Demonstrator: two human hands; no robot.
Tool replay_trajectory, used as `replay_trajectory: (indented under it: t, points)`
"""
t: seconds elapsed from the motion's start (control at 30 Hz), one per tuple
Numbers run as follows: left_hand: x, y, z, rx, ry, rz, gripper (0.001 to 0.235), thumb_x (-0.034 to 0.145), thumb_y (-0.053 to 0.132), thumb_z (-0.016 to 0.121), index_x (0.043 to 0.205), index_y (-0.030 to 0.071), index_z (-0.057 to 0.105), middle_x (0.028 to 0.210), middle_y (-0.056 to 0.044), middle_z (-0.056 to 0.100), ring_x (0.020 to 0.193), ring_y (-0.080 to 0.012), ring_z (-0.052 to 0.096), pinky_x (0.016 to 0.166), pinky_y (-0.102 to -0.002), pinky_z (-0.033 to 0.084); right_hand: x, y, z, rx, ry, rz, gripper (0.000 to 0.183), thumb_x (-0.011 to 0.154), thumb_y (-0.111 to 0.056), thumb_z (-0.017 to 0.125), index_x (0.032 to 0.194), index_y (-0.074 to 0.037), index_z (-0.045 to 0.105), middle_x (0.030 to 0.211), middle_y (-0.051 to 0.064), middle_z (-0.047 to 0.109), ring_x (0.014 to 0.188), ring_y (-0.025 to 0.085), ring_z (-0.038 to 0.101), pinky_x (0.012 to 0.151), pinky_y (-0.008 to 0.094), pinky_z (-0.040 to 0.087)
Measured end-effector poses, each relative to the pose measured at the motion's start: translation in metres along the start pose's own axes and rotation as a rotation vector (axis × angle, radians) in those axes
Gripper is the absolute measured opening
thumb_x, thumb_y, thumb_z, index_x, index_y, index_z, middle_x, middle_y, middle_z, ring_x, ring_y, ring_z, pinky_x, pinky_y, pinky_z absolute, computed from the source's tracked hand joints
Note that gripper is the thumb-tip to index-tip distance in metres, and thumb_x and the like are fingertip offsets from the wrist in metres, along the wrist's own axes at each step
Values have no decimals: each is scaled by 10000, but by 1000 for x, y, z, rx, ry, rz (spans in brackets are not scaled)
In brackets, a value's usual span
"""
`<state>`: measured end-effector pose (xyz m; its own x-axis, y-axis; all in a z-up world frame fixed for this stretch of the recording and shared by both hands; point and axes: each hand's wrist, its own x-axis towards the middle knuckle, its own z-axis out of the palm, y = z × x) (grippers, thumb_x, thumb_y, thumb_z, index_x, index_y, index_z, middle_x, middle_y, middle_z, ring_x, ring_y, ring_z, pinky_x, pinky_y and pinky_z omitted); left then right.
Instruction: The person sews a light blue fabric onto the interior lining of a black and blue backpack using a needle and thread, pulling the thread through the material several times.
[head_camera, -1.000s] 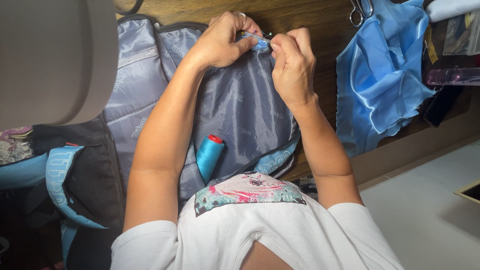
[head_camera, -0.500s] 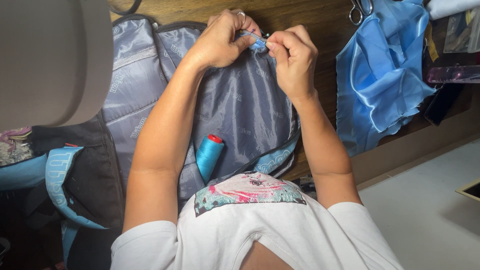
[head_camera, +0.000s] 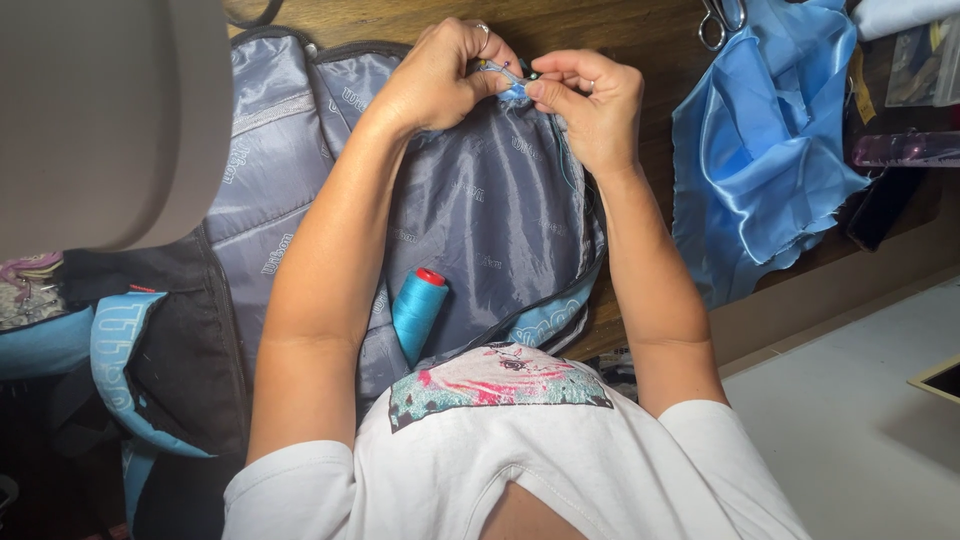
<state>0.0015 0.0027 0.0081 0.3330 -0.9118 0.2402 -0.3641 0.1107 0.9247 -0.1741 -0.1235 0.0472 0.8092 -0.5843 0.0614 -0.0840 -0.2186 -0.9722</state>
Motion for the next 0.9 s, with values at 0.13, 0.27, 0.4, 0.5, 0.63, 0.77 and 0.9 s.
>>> replay_trajectory:
  t: [0.13, 0.27, 0.4, 0.5, 0.63, 0.77, 0.9]
  points:
    - [1, 1, -4, -9, -29, -35, 146, 836, 14, 819, 977, 51, 800, 783, -12, 741, 586, -108, 593, 564, -268, 501, -9, -12, 8, -140, 43, -127, 187, 892, 184, 720, 1060, 106, 694, 987, 127, 672, 770, 177, 690, 719, 252, 591]
    - [0, 3, -7, -18, -64, -37, 144, 847, -7, 794, 986, 31, 786, 797, -17, 735, 600, -109, 586, 573, -267, 505, -14, -30, 27, -509, 192, -323, 176, 896, 115, 734, 1055, 40, 722, 908, 107, 730, 730, 171, 653, 628, 271, 551]
    - [0, 4, -8, -13, -72, -25, 147, 873, -13, 733, 1014, 12, 766, 884, -50, 737, 653, -147, 613, 619, -299, 525, -11, -40, 30, -599, 190, -372, 155, 902, 17, 781, 1042, 36, 719, 876, 129, 757, 700, 198, 678, 597, 284, 574]
    - [0, 2, -7, 5, -61, -64, 157, 863, -4, 748, 1012, 27, 784, 736, -24, 675, 558, -120, 522, 529, -281, 466, -5, -31, 27, -525, 196, -320, 73, 916, 11, 759, 971, 8, 711, 824, 74, 734, 676, 158, 644, 572, 257, 508]
    - [0, 10, -8, -43, -65, -78, 166, 869, -15, 752, 1031, 6, 779, 865, -41, 750, 639, -125, 597, 605, -280, 511, -2, -33, 13, -415, 114, -251, 65, 914, 44, 723, 976, 30, 710, 885, 82, 718, 743, 158, 609, 646, 258, 493]
    - [-1, 11, -7, -94, -30, -128, 127, 901, -24, 729, 1017, 3, 773, 802, -22, 708, 575, -87, 503, 525, -241, 446, 22, -37, -16, -294, 162, -233, 43, 1009, -5, 626, 1045, 3, 648, 990, 100, 690, 750, 158, 637, 643, 286, 627]
    - [-1, 9, -6, -37, 3, -114, 141, 873, -24, 738, 1004, 5, 779, 809, -38, 735, 578, -110, 569, 561, -259, 494, 57, -22, -76, -399, 258, -261, 51, 1030, -54, 634, 1062, -17, 648, 999, 108, 684, 774, 181, 653, 649, 321, 660]
